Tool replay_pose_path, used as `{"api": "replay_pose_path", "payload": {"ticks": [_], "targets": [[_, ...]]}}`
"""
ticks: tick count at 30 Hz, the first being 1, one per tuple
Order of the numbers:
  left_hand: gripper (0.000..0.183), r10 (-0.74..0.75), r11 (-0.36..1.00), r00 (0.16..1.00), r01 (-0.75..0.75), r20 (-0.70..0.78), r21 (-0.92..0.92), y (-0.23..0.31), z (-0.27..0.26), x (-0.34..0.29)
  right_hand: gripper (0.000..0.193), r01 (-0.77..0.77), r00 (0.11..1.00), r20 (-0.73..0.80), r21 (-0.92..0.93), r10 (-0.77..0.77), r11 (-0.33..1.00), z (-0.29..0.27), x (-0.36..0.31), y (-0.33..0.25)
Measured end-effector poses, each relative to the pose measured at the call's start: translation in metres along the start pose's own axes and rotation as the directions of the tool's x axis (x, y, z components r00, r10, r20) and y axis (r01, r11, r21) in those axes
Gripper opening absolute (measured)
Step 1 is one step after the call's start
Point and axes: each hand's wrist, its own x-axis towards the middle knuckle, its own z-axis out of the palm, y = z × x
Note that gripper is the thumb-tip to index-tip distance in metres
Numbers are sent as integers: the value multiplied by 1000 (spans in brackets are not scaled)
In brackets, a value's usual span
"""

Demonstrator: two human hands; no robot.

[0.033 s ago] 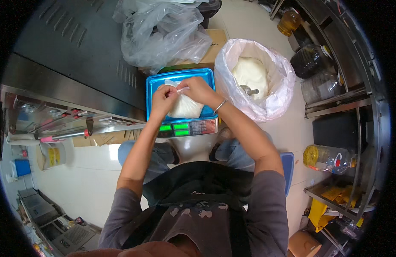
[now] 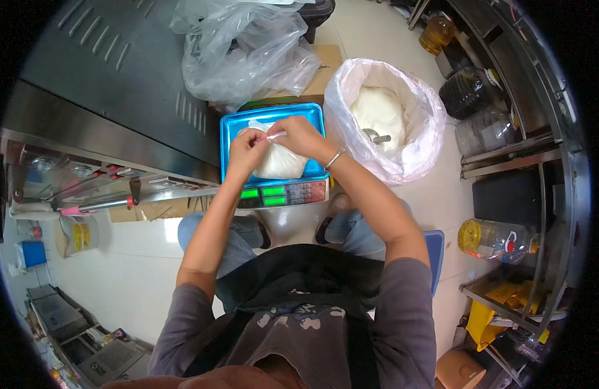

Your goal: The person scoops a white powder from a large sack into a plastic bag placed on a digital scale. They repeatedly add powder until reaching a target weight, then tie the bag closed and place it aside. The process is repeated for multiple bags.

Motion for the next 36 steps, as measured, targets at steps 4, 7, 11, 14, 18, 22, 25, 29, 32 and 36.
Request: {"api": "replay_pose_path", "payload": {"ticks": [4,7,11,14,18,22,25,29,32,36], "targets": [[10,-11,999,1000,10,14,36,6,-2,1,13,55,999,12,-221,-53,974,3,-1,-1],[8,101,980,995,-102,14,172,13,-2,-2,13,23,1000,4,-319,-23,947,6,-3,-6],[7,250,904,968,-226,-18,364,24,5,-11,19,-182,956,215,-90,198,979,2,7,11],[6,265,894,963,-224,-54,389,15,9,-15,19,-317,896,324,-16,304,948,-5,14,4],[6,210,931,974,-170,-90,324,10,10,-16,16,-208,918,341,-24,204,978,-12,19,1],[7,193,948,975,-157,-107,276,10,9,-17,20,-48,953,302,72,24,996,-11,19,11],[6,192,939,977,-156,-90,308,10,7,-16,27,-20,932,358,190,-51,982,-15,23,18],[9,200,935,977,-167,-75,312,9,6,-16,25,-166,857,512,376,-55,912,-15,25,24],[12,212,943,975,-185,-69,278,14,4,-18,25,-304,879,472,451,64,839,-10,22,28],[13,257,916,965,-230,-41,327,22,3,-26,21,-386,894,407,495,185,778,-4,16,29]]}}
